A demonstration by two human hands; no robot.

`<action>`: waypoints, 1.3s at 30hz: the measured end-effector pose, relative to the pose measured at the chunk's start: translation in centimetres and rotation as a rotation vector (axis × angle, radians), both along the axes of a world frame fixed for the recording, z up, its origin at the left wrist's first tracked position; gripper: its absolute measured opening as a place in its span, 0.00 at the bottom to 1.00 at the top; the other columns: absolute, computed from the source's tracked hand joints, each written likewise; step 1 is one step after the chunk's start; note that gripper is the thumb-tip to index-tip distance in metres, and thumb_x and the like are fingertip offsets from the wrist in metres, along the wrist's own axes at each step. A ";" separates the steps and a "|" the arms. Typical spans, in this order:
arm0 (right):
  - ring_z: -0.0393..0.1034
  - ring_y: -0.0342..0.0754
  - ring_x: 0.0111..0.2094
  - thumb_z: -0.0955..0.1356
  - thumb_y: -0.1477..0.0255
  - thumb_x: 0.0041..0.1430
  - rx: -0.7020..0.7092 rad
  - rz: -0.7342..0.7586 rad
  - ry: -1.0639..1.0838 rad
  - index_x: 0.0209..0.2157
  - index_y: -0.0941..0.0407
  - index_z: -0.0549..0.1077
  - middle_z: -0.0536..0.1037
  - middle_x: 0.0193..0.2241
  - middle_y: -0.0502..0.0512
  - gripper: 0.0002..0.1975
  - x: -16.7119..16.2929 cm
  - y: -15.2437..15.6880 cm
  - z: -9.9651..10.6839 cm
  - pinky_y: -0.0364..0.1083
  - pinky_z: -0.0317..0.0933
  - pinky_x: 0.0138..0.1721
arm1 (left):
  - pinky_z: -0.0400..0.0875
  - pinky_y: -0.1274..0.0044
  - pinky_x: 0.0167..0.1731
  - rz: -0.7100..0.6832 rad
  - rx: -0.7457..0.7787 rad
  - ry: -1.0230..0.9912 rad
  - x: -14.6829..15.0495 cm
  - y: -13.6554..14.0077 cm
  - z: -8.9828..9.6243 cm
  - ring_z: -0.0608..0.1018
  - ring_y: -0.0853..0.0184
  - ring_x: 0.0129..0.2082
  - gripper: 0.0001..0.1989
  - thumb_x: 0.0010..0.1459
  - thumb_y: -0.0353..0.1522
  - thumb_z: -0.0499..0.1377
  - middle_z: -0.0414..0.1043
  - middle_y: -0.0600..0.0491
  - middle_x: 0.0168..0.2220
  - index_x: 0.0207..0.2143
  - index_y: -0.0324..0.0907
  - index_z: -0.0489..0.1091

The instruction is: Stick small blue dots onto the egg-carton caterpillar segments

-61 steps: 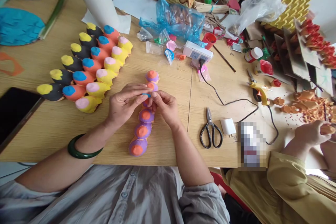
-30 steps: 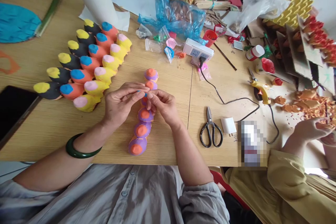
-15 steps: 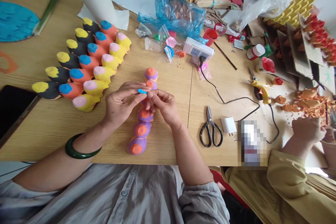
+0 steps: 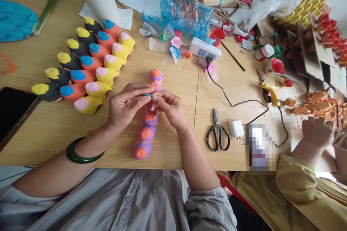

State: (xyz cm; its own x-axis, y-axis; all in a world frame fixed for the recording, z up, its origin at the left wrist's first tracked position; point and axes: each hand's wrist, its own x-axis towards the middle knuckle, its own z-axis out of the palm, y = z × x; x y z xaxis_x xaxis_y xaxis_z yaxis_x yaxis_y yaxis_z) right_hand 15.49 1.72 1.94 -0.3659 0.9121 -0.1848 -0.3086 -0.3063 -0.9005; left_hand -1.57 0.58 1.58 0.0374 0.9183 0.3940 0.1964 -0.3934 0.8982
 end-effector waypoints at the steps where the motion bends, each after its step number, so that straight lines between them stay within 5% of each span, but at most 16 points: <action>1: 0.69 0.38 0.18 0.79 0.50 0.55 0.000 -0.006 0.002 0.35 0.55 0.77 0.77 0.22 0.43 0.23 0.0 0.0 0.0 0.39 0.69 0.22 | 0.80 0.67 0.56 -0.021 -0.028 -0.011 0.0 0.0 0.0 0.82 0.60 0.56 0.14 0.67 0.42 0.67 0.82 0.50 0.54 0.52 0.51 0.82; 9: 0.71 0.39 0.19 0.77 0.49 0.59 -0.016 0.043 0.029 0.31 0.56 0.76 0.77 0.22 0.45 0.23 0.1 -0.1 0.3 0.41 0.72 0.22 | 0.78 0.65 0.59 0.033 0.085 -0.011 0.1 0.2 -0.1 0.83 0.61 0.53 0.06 0.68 0.37 0.67 0.85 0.53 0.46 0.43 0.49 0.84; 13: 0.72 0.39 0.19 0.80 0.51 0.54 -0.042 0.074 0.047 0.38 0.56 0.78 0.78 0.22 0.44 0.24 0.0 0.0 0.3 0.39 0.71 0.22 | 0.79 0.65 0.57 0.055 0.006 -0.057 0.2 0.1 -0.3 0.83 0.61 0.51 0.06 0.66 0.39 0.67 0.85 0.53 0.43 0.40 0.49 0.83; 19: 0.71 0.38 0.17 0.80 0.52 0.54 -0.075 0.058 0.091 0.32 0.56 0.75 0.78 0.21 0.43 0.23 0.1 0.1 0.4 0.38 0.69 0.20 | 0.79 0.69 0.55 -0.015 -0.109 -0.146 0.0 -0.1 0.0 0.83 0.60 0.53 0.12 0.68 0.43 0.65 0.84 0.51 0.48 0.46 0.48 0.83; 27: 0.71 0.39 0.18 0.80 0.51 0.54 -0.074 0.065 0.041 0.37 0.56 0.76 0.79 0.22 0.44 0.24 0.2 0.0 0.4 0.40 0.71 0.22 | 0.80 0.73 0.51 0.002 -0.129 -0.233 0.0 0.1 0.0 0.84 0.63 0.48 0.06 0.64 0.37 0.69 0.85 0.53 0.43 0.40 0.48 0.85; 39: 0.68 0.39 0.15 0.80 0.50 0.52 -0.072 0.063 0.021 0.34 0.56 0.75 0.79 0.20 0.44 0.25 0.1 0.3 -0.2 0.39 0.66 0.16 | 0.80 0.72 0.49 -0.029 -0.151 -0.256 -0.5 1.0 -0.4 0.84 0.62 0.46 0.09 0.61 0.40 0.70 0.84 0.50 0.41 0.37 0.44 0.84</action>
